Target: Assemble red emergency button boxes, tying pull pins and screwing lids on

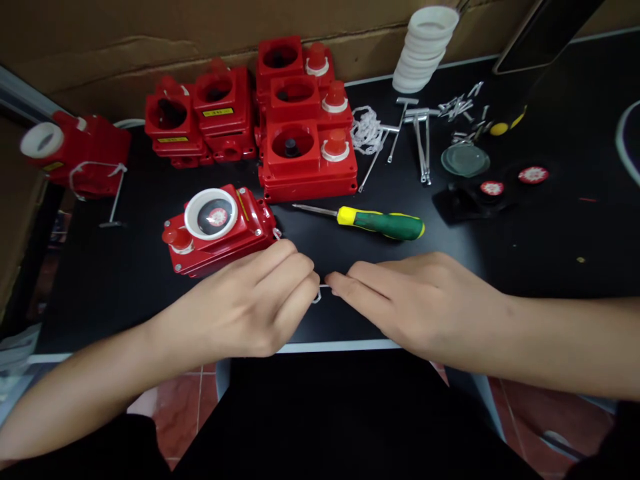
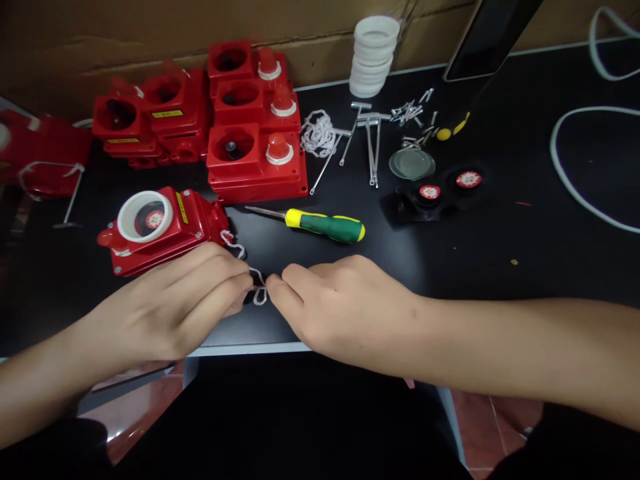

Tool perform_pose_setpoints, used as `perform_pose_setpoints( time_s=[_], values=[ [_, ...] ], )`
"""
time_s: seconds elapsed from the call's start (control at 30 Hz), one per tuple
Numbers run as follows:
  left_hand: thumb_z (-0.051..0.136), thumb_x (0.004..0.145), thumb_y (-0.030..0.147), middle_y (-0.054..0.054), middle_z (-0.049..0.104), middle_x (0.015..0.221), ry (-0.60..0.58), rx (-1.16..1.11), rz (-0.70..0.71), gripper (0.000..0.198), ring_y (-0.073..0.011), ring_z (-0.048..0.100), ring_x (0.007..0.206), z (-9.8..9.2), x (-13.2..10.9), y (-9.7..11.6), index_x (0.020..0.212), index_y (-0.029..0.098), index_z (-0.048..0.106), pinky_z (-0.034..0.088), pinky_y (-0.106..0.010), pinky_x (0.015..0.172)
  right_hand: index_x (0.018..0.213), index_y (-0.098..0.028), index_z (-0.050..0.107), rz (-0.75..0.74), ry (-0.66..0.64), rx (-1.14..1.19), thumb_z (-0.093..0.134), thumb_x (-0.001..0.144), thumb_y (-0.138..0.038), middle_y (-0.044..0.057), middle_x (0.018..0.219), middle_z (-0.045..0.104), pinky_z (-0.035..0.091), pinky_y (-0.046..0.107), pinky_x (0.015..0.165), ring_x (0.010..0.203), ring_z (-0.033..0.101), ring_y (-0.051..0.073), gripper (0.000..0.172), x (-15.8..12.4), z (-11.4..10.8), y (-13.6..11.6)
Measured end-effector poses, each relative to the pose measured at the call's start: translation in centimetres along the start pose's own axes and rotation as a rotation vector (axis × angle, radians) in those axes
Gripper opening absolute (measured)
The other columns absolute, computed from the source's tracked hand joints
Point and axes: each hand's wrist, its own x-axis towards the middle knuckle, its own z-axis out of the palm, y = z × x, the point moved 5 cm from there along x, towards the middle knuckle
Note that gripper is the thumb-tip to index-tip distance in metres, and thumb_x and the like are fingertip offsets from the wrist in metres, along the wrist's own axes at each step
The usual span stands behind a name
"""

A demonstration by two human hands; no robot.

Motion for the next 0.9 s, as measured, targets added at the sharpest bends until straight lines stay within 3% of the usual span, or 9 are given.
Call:
perform_pose_setpoints(
  time_s=[0.2,0.37,0.53,0.9],
  values=[
    [0.058,0.118,0.006,-0.012,0.081,0.105,-0.006,-0.178,-0.084,0.019,-0.0267,0.076,0.096,0.5,-0.1,-0.7,0.11,0.015,0.073,0.067,-0.042,0.089,0.117,-0.009,0.08,0.041,-0.076,0.059,0.052,0.103,0.003,0.002,0.08,0.072,0.04,0.035,0.052,0.057,0.067,0.019,0.033,-0.1,0.1,0.2],
    [0.067,0.115,0.01,-0.01,0.08,0.106,0.033,-0.24,-0.146,0.008,-0.0238,0.075,0.095,0.7,-0.3,-1.5,0.114,0.016,0.071,0.068,-0.041,0.095,0.11,-0.012,0.079,0.06,-0.094,0.072,0.054,0.1,0.004,0.0,0.078,0.067,0.036,0.036,0.05,0.054,0.065,0.019,0.031,-0.1,0.4,0.6],
    [0.065,0.116,0.011,-0.011,0.079,0.105,0.023,-0.259,-0.157,0.009,-0.0236,0.075,0.095,0.9,-0.2,-1.5,0.112,0.014,0.073,0.069,-0.042,0.096,0.112,-0.012,0.079,0.051,-0.098,0.063,0.056,0.098,0.004,0.0,0.078,0.068,0.036,0.035,0.051,0.055,0.065,0.019,0.032,-0.2,0.3,0.5],
    [0.059,0.115,0.007,-0.011,0.076,0.095,-0.035,-0.037,-0.1,0.025,-0.026,0.066,0.085,1.7,0.5,-0.5,0.097,0.012,0.076,0.065,-0.041,0.083,0.109,-0.011,0.078,0.016,-0.067,0.009,0.049,0.102,0.006,0.0,0.075,0.065,0.033,0.035,0.054,0.055,0.059,0.017,0.035,0.2,0.4,0.2]
  ],
)
